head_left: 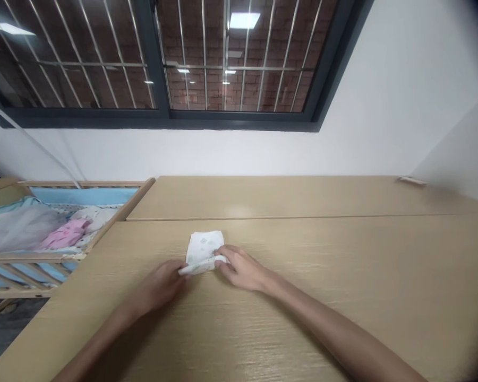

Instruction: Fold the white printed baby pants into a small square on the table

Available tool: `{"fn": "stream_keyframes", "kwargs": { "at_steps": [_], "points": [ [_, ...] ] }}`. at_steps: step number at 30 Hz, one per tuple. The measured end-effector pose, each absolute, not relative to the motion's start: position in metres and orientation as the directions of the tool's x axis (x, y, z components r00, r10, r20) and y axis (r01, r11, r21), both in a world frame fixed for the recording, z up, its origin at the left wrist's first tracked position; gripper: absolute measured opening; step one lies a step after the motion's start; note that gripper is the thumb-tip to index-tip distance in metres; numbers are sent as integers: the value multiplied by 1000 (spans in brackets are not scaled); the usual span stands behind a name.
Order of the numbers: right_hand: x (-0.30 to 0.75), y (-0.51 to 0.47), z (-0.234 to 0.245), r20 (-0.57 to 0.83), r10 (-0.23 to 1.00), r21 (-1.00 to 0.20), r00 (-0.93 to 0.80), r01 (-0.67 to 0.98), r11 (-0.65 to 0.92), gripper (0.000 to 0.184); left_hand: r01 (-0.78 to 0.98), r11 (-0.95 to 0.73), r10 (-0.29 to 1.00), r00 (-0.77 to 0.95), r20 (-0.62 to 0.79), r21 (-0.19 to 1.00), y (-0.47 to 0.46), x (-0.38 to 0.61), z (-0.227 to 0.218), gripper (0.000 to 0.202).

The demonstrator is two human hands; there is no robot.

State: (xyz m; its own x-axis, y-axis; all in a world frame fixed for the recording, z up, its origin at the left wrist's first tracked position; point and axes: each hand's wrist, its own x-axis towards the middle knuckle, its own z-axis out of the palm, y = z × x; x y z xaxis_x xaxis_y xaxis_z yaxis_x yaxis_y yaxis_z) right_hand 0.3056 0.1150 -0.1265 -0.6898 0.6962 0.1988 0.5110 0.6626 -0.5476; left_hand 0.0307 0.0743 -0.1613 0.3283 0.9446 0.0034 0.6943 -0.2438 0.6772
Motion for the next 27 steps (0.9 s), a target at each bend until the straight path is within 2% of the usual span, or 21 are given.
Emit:
{"fn": "stream_keyframes", "kwargs": {
  "at_steps": [2,7,13,18,20,22,24,27],
  "points": [
    [302,124,-126,242,696,-568,-676,482,667,18,702,-195,964,268,1,685,84,35,-157,35],
    [293,159,-135,201,776,-631,-598,527,569,20,817,-87,996,85,30,570,115,45,-154,31],
    [284,200,-161,258,871,-679,-418,563,471,13,868,-37,993,-24,115,496,150,54,-169,19],
    [283,207,-179,274,914,-681,-300,611,404,21,890,-17,973,-91,213,456,157,59,-184,16],
    [282,202,-177,315,911,-635,-266,654,411,28,894,-29,954,-109,279,446,154,62,-186,20],
    [279,193,-171,406,872,-529,-273,707,469,34,897,-62,928,-109,357,437,150,70,-188,35],
    [275,182,-163,473,789,-384,-392,714,585,42,884,-200,892,-14,452,423,145,80,-191,53],
    [267,170,-159,389,664,-242,-639,625,742,58,821,-433,821,190,539,371,140,97,-200,69]
  ]
}}
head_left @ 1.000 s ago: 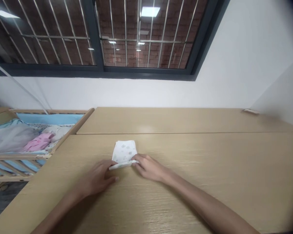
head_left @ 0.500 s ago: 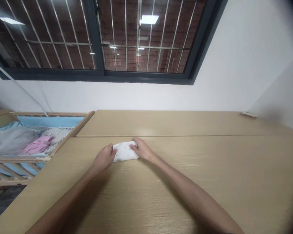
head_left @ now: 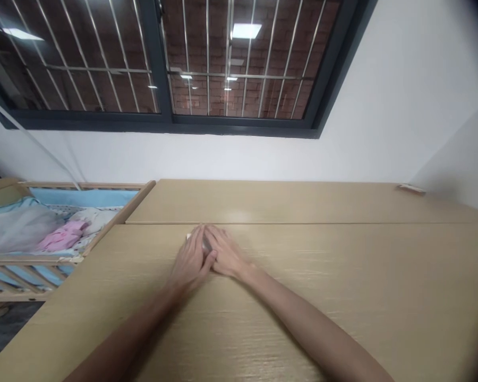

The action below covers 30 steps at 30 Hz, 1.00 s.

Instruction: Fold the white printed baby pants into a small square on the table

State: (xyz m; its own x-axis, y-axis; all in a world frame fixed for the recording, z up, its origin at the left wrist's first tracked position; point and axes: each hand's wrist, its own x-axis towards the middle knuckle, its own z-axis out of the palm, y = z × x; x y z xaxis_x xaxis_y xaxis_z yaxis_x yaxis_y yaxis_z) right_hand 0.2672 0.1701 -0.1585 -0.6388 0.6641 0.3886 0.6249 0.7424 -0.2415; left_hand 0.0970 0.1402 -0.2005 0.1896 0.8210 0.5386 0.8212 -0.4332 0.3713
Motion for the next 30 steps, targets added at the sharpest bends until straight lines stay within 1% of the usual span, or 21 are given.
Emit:
{"fn": "stream_keyframes", "kwargs": {
  "at_steps": [2,4,7,11,14,16,18,20,22,25,27,30],
  "points": [
    [264,168,-162,287,642,-219,-711,604,767,66,825,-449,826,237,511,343,139,102,-208,73],
    [265,170,-168,232,651,-216,-723,614,759,66,851,-425,851,259,457,309,138,101,-215,73],
    [272,175,-175,222,655,-227,-722,615,755,68,868,-420,867,299,398,263,138,89,-221,74],
    [288,175,-175,182,690,-278,-701,636,720,75,901,-364,893,267,362,235,138,75,-227,79],
    [298,173,-172,146,716,-307,-683,657,689,78,911,-364,876,265,403,192,137,71,-228,79],
    [304,171,-169,125,727,-312,-675,669,675,81,902,-403,836,292,464,157,135,71,-224,80],
    [308,169,-165,127,724,-299,-678,670,679,84,878,-459,788,332,518,134,132,70,-215,75],
    [311,167,-160,155,692,-277,-705,641,716,84,852,-504,764,365,532,140,130,68,-206,66],
    [312,166,-158,174,654,-267,-736,604,751,82,836,-524,769,381,514,164,128,67,-199,59],
    [313,169,-159,169,650,-291,-741,593,751,78,822,-536,779,393,488,193,129,67,-199,64],
    [312,175,-162,187,666,-311,-722,600,737,71,821,-524,792,371,485,228,132,68,-203,65],
    [307,186,-166,248,684,-335,-686,602,725,57,813,-496,814,312,491,304,137,69,-208,48]
  ]
}}
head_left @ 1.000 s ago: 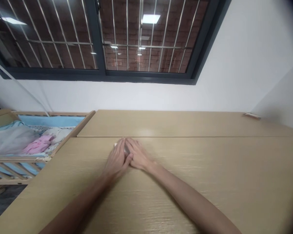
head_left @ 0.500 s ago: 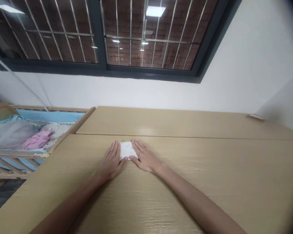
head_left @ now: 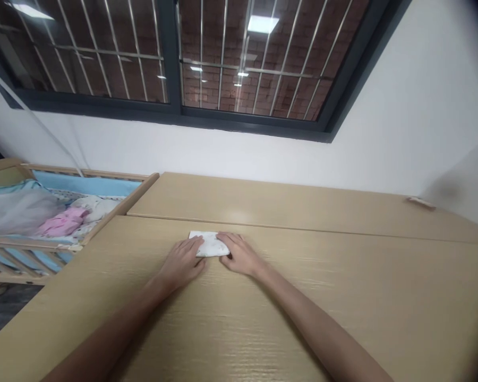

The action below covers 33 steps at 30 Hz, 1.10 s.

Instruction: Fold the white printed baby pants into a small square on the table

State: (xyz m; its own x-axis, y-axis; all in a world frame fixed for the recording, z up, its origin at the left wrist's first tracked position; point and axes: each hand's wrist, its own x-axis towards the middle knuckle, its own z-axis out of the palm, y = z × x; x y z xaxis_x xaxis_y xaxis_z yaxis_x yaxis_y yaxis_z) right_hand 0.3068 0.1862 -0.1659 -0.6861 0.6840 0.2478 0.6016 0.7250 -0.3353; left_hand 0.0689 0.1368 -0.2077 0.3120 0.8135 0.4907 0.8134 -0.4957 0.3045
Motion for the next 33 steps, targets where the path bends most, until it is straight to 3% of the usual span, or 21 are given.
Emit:
{"fn": "stream_keyframes", "kwargs": {
  "at_steps": [4,6,8,11,12,14,16,21,24,27,30,33],
  "points": [
    [298,196,-162,317,703,-391,-636,588,708,36,809,-476,814,256,521,346,140,66,-199,37],
    [293,198,-154,353,746,-501,-564,559,660,28,816,-450,815,209,541,363,138,64,-188,31],
    [290,199,-142,380,797,-664,-470,461,589,26,769,-398,852,107,512,501,133,64,-176,27],
    [288,202,-122,309,871,-843,-382,314,437,32,479,-266,952,-4,306,836,124,67,-165,37],
    [288,203,-117,254,892,-869,-375,316,381,36,390,-213,973,1,231,896,121,70,-163,45],
    [289,206,-113,143,913,-874,-382,384,298,43,376,-143,989,35,141,916,115,75,-164,55],
    [291,210,-118,87,908,-849,-410,446,283,47,518,-98,995,53,82,850,110,80,-167,57],
    [290,225,-156,111,879,-791,-464,495,361,41,859,-123,990,74,117,497,104,88,-173,36],
    [288,224,-161,185,861,-697,-474,555,455,36,914,-188,970,114,215,361,98,94,-169,31],
    [287,205,-142,269,781,-543,-564,581,607,45,919,-316,892,202,404,238,83,109,-167,36],
    [284,175,-116,187,624,-448,-759,499,742,53,869,-448,811,298,503,207,63,128,-177,44],
    [278,148,-107,38,441,-475,-897,372,798,53,852,-489,817,371,441,187,51,141,-191,40]
  ]
}}
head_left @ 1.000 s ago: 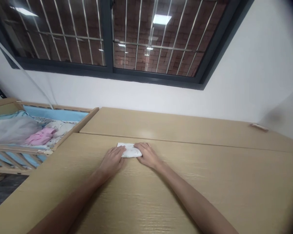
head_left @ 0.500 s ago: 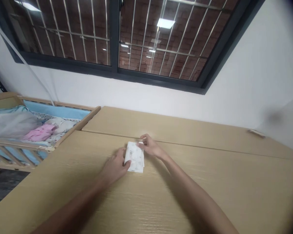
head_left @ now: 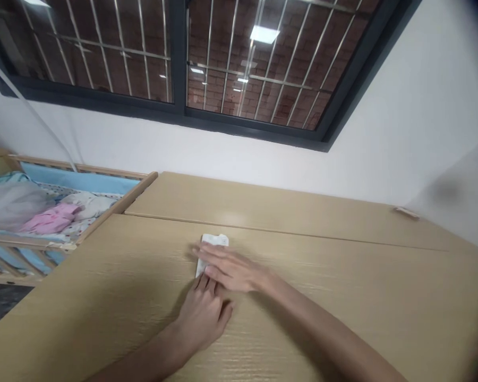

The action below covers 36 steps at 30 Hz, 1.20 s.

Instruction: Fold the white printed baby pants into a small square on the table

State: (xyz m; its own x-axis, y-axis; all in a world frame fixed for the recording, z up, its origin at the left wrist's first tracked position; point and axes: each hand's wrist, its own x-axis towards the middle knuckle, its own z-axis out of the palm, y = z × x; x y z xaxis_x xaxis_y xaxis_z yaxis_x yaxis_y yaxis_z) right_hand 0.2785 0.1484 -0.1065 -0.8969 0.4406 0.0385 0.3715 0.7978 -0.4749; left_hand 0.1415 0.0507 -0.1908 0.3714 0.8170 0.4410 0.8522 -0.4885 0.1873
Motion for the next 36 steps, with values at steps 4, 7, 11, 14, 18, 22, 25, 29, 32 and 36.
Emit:
{"fn": "stream_keyframes", "kwargs": {
  "at_steps": [4,7,11,14,18,22,25,29,32,36],
  "points": [
    [278,146,-122,-87,350,-526,-933,342,779,53,829,-526,824,441,357,189,50,144,-197,33],
    [284,167,-137,-105,399,-483,-911,398,780,53,855,-493,833,410,370,163,54,141,-195,41],
    [292,204,-148,-78,456,-386,-887,448,806,57,873,-470,840,397,370,129,55,141,-197,56],
    [293,225,-153,-53,487,-371,-872,470,801,59,888,-451,852,398,340,90,53,143,-199,59],
    [293,234,-160,-9,515,-365,-857,482,797,63,890,-450,848,403,344,68,53,144,-196,59],
    [297,228,-169,48,619,-374,-784,561,739,70,856,-468,851,371,371,219,64,129,-181,44],
    [300,220,-173,152,734,-393,-662,641,660,70,881,-357,902,239,359,311,82,109,-174,33],
    [300,216,-176,325,740,-363,-588,645,672,50,967,-114,962,51,268,226,104,89,-177,37],
    [298,214,-179,366,716,-364,-594,617,698,27,969,-89,981,45,187,232,109,87,-182,39],
    [298,204,-182,416,721,-411,-554,593,692,18,950,-147,985,115,129,276,110,92,-184,33]
  ]
}}
